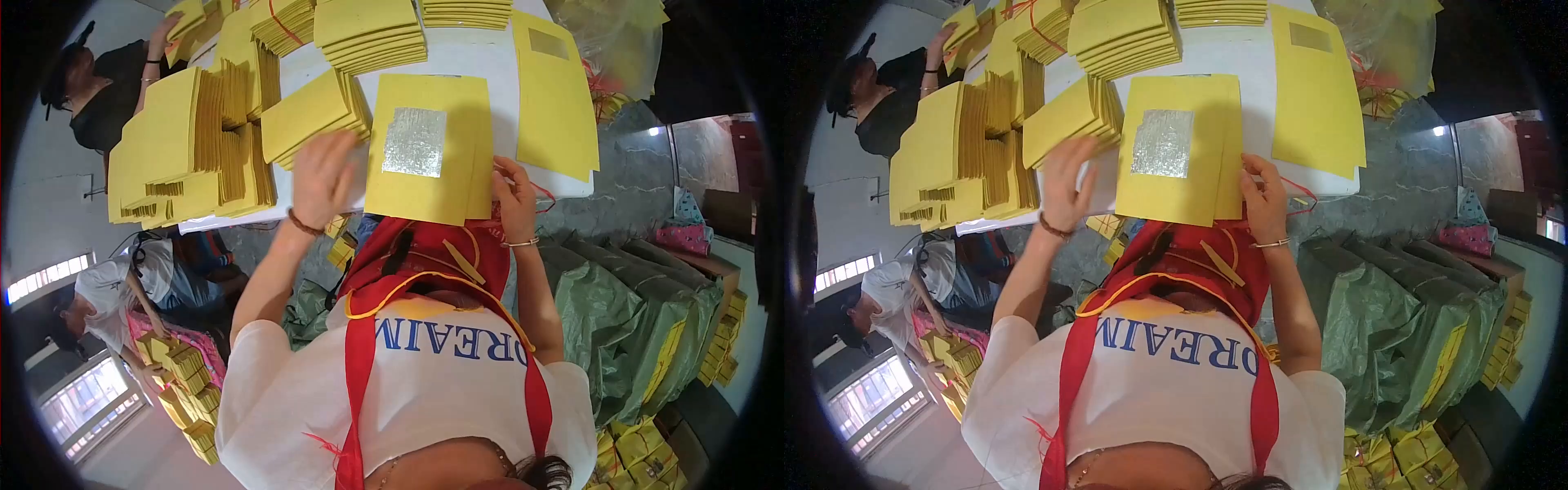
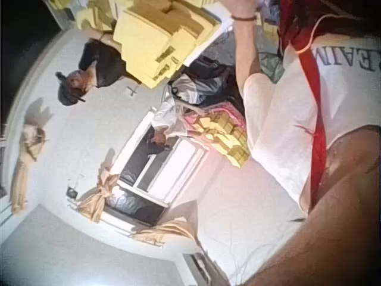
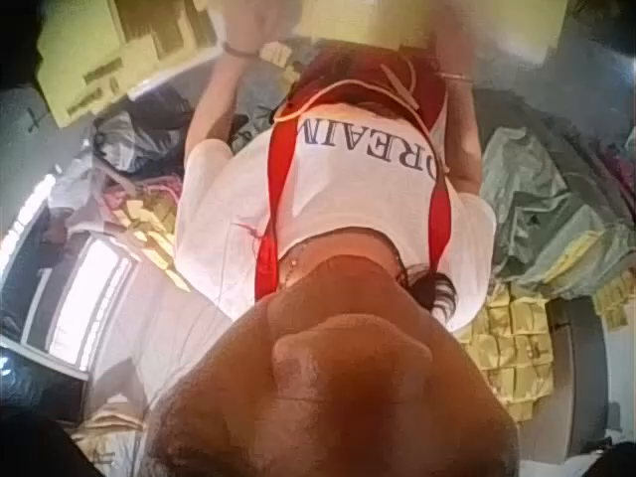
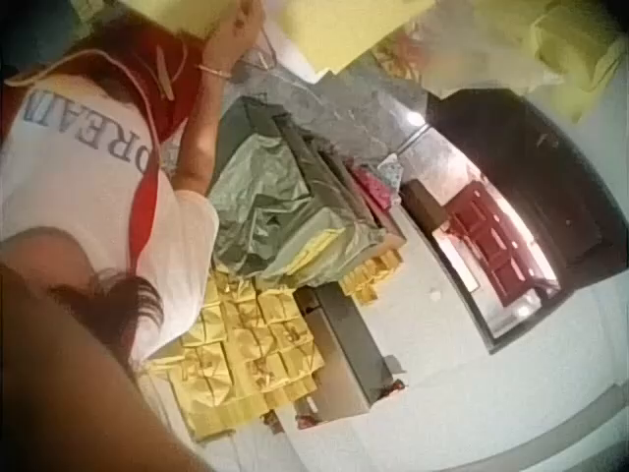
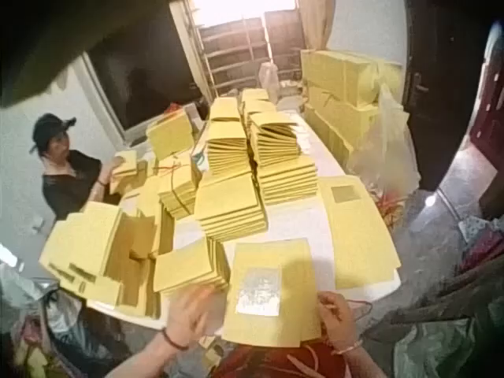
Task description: Folding yellow joss paper sheets with foil centers at a workstation.
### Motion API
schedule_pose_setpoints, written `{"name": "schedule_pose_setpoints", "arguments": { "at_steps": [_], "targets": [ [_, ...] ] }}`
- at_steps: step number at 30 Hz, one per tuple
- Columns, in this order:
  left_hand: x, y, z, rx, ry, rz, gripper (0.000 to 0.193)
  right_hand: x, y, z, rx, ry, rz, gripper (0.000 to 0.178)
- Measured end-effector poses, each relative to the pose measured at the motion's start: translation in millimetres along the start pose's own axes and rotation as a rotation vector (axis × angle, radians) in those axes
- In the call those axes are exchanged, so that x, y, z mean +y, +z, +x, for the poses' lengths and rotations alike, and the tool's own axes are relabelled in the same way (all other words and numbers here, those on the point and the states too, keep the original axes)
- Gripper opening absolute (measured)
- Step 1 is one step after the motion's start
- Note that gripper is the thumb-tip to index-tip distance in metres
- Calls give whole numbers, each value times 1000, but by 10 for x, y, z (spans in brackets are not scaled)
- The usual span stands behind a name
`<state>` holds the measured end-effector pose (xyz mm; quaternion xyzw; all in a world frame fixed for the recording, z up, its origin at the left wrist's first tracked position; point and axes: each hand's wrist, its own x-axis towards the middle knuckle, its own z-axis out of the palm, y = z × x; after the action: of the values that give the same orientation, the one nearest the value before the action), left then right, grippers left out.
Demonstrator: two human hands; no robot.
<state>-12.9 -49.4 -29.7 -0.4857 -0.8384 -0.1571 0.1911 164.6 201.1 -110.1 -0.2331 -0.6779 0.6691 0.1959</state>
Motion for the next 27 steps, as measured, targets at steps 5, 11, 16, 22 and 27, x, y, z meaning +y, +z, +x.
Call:
{"name": "schedule_pose_setpoints", "arguments": {
  "at_steps": [5, 11, 16, 22, 27],
  "targets": [
    [281, 410, -326, -139, -647, -652, 50, 51, 23, 13, 11, -34, -21, 30],
    [371, 450, -329, -199, -869, -976, 50, -26, 29, 26, 0, 32, -19, 30],
    [487, 550, -244, -199, -840, -1026, 51, 58, 13, 42, -6, -19, -52, 31],
    [523, 563, -209, -206, -809, -1070, 50, 87, 0, 51, -30, 2, -22, 32],
    [520, 497, -163, -285, -874, -1157, 49, 35, -5, 12, -10, 12, -1, 30]
  ]
}}
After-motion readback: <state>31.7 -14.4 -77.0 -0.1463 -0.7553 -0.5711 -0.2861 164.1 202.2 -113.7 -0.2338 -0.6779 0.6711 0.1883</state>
